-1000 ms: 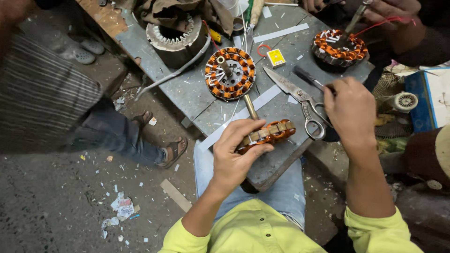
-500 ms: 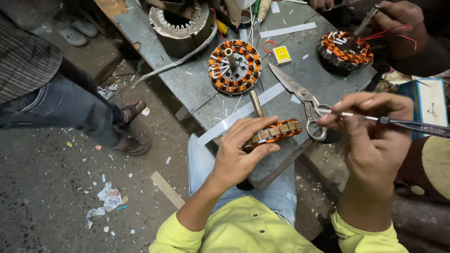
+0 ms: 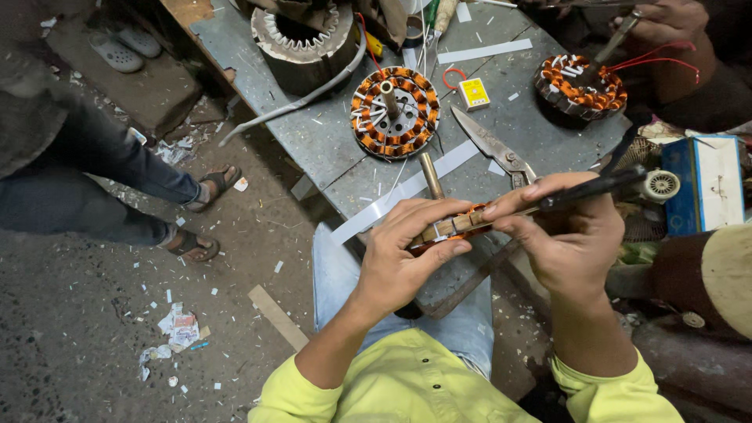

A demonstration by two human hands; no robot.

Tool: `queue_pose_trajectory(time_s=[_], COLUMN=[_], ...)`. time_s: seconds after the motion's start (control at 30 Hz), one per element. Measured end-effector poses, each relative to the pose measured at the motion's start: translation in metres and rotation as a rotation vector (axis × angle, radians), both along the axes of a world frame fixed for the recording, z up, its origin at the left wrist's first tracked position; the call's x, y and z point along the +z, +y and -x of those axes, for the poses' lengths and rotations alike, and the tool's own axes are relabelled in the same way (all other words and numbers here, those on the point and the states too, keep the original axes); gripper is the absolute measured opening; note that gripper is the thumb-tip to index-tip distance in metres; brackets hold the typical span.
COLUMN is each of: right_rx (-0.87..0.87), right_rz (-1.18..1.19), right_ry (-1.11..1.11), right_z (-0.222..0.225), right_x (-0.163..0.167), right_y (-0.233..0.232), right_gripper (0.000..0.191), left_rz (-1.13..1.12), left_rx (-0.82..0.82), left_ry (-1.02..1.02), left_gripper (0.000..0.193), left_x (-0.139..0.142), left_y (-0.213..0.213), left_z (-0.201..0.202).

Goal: The person cuts strips of white insulating material using shears and places them into slots on a copper-wound stator. They use a screwdriver to tuck the strips into place and repeat the process on multiple stators on the workbench.

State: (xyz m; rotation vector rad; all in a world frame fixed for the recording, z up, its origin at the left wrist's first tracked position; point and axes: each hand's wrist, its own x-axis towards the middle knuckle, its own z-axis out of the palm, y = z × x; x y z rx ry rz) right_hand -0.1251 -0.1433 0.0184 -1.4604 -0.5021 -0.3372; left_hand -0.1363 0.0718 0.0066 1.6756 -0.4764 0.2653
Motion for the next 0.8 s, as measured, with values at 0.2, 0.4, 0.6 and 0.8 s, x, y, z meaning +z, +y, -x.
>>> queue_pose_trajectory(time_s=[0.2, 0.4, 0.6, 0.8], right_rx=[-0.045, -0.095, -0.183, -0.089], right_rz=[0.141, 0.223, 0.14, -0.01], right_ry=[-0.127, -0.301, -0.404, -0.258], right_z=[0.001, -0.007, -0.03, -0.027], right_x=[0.001, -0.013, -0.033, -0.027], right_y=[0.009, 0.009, 0.011, 0.001], right_gripper=[0.046, 0.048, 0.046, 0.042], left_rz=[0.035, 0.106, 0.165, 0.187], left_rx=[0.032, 0.082, 0.081, 0.09], left_ry=[0.001, 0.025, 0.047, 0.056], left_gripper=[0.039, 0.035, 0.031, 0.031], left_x=[-0.001, -0.008, -0.013, -0.011], left_y=[-0.006, -0.019, -0.026, -0.03], left_z=[-0.002, -0.009, -0.022, -0.024])
